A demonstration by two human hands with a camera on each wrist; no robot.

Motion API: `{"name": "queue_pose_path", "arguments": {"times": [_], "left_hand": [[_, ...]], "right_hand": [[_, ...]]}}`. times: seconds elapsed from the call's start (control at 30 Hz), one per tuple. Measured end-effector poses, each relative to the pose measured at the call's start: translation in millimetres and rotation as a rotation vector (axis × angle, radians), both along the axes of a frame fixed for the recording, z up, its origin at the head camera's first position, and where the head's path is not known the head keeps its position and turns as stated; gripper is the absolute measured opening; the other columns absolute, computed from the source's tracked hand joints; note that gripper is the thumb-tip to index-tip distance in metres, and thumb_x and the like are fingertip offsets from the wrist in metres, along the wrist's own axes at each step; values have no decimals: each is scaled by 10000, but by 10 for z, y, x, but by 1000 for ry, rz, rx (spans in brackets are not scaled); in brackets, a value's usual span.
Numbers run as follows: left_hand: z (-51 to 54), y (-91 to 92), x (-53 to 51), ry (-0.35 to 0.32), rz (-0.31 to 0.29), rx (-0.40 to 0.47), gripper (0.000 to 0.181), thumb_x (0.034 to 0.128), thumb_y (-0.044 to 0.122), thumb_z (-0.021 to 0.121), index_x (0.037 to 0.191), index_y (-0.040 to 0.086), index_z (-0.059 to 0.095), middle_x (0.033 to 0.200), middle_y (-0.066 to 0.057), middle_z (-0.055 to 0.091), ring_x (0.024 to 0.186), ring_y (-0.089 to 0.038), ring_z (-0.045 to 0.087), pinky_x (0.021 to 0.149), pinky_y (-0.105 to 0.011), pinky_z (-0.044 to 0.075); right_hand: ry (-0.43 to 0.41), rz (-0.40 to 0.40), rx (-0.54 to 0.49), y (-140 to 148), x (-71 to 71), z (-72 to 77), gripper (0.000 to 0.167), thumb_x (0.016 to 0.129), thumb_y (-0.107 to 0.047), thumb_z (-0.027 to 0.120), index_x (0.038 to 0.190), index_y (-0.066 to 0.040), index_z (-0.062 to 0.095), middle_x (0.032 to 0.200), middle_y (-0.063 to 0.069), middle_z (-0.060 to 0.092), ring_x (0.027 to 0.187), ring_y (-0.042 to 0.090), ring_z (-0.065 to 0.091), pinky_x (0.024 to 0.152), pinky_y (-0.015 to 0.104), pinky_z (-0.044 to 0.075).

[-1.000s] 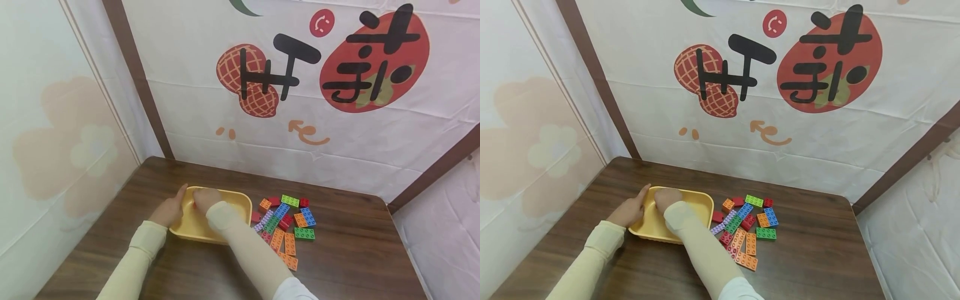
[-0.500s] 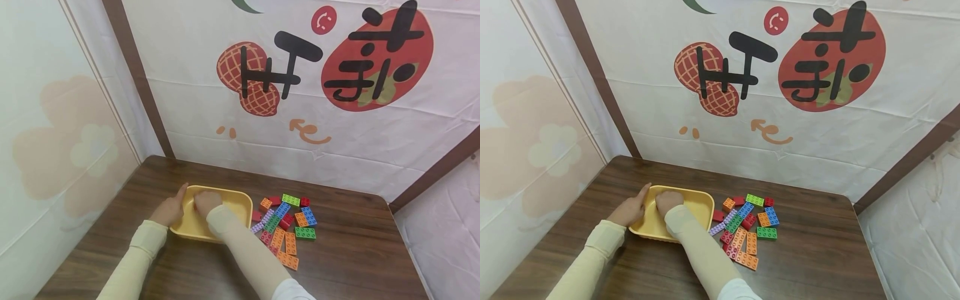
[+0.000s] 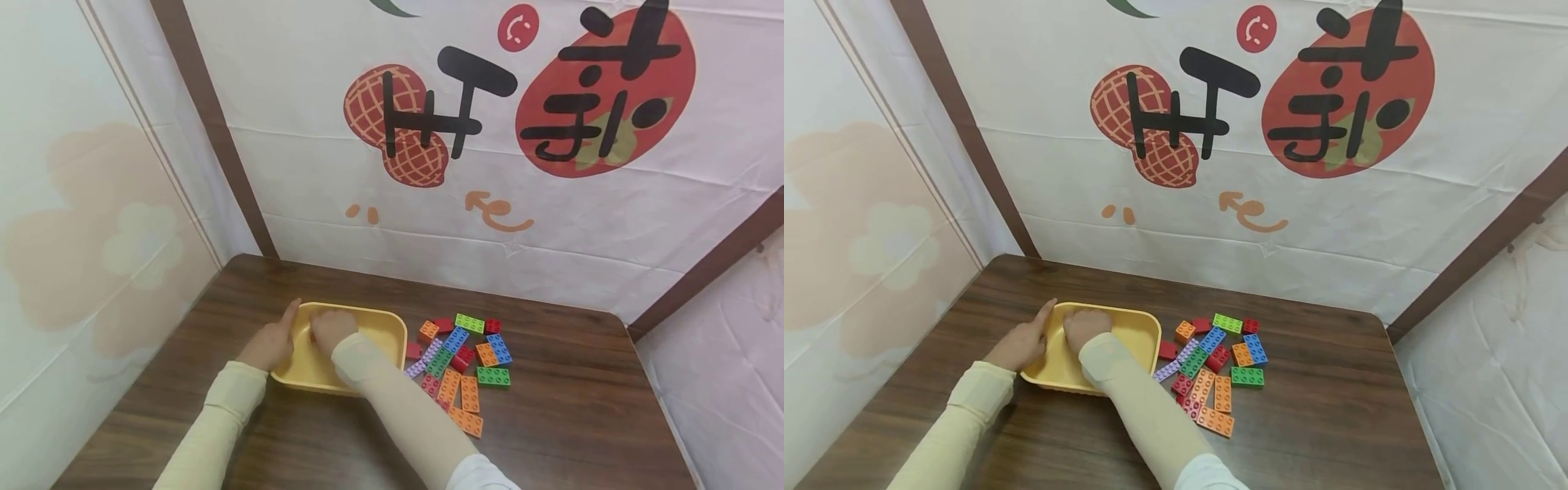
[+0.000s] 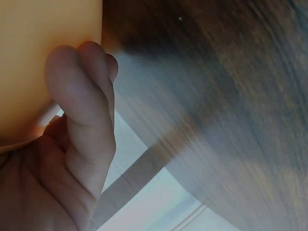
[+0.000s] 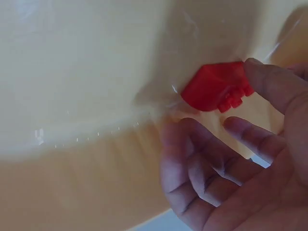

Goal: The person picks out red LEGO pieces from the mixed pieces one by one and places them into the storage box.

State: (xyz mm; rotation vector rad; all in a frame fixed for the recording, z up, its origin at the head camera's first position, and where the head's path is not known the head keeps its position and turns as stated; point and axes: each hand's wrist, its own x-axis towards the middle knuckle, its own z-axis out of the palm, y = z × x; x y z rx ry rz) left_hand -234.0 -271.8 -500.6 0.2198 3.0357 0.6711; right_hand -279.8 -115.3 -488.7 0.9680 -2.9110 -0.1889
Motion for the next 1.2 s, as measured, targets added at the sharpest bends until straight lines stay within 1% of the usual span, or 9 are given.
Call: {"name": "queue_pose_path", "arguments": {"times": [0.13, 0.27, 0.4, 0.63, 0.87, 0.97, 1.03, 1.13, 1.2], "left_hand": [[2, 0, -10, -6, 4, -4, 768, 892, -12, 490, 1583, 22, 156, 581, -54, 503, 495, -230, 483, 505, -415, 434], [-10, -15, -25, 0, 5, -1, 739, 910, 0, 474, 1581, 14, 163, 579, -55, 507, 492, -230, 488, 503, -417, 440], [-24, -16, -26, 7, 5, -5, 733, 915, -3, 482, 1577, 8, 169, 579, -58, 507, 495, -233, 489, 501, -420, 439], [-21, -16, -35, -11, 2, -10, 743, 913, 0, 492, 1577, 6, 157, 583, -64, 507, 499, -235, 487, 499, -418, 435], [-7, 5, -27, -18, -5, -12, 735, 926, 4, 478, 1581, 16, 145, 598, -68, 520, 520, -239, 502, 533, -441, 460], [-13, -1, -29, -26, -4, -13, 731, 937, 8, 464, 1588, 31, 131, 609, -73, 529, 535, -243, 514, 557, -455, 473], [-18, -8, -32, -31, -6, -7, 729, 941, 5, 453, 1589, 34, 121, 618, -85, 538, 546, -251, 522, 571, -470, 480], [-24, -11, -41, -35, -5, -7, 715, 949, 11, 431, 1589, 39, 115, 631, -100, 550, 560, -259, 532, 593, -483, 490], [-20, -9, -44, -36, -5, -10, 708, 951, 16, 421, 1588, 36, 112, 635, -106, 553, 563, -262, 536, 598, -489, 492]], "right_hand": [[43, -20, -15, 29, 13, 51, 217, 895, -414, 728, 1041, -258, 690, 842, -43, 693, 724, 169, 645, 581, 335, 511], [42, -30, -8, 61, 40, 154, 276, 879, -437, 749, 1096, -275, 698, 952, -22, 714, 809, 189, 662, 655, 361, 528], [38, -10, 8, 93, 54, 242, 266, 879, -404, 768, 1112, -288, 712, 965, -29, 697, 819, 176, 651, 692, 359, 532], [57, 9, 17, 148, 39, 290, 270, 888, -380, 753, 1139, -292, 711, 952, -25, 674, 814, 182, 634, 687, 365, 521], [45, -21, 15, 285, -17, 386, 247, 936, -341, 691, 1169, -258, 685, 978, -1, 667, 831, 205, 634, 679, 376, 528], [31, -35, 8, 379, -50, 445, 306, 931, -378, 701, 1209, -250, 679, 1020, 15, 673, 863, 213, 637, 706, 386, 531], [15, -42, 7, 461, -76, 482, 337, 928, -387, 710, 1231, -242, 671, 1042, 22, 671, 884, 220, 636, 727, 396, 534], [-2, -53, -2, 614, -129, 505, 337, 934, -392, 705, 1228, -230, 667, 1040, 23, 667, 884, 222, 634, 732, 400, 537], [-19, -63, -6, 728, -168, 511, 306, 954, -351, 680, 1228, -215, 665, 1042, 27, 666, 880, 224, 632, 732, 405, 540]]}}
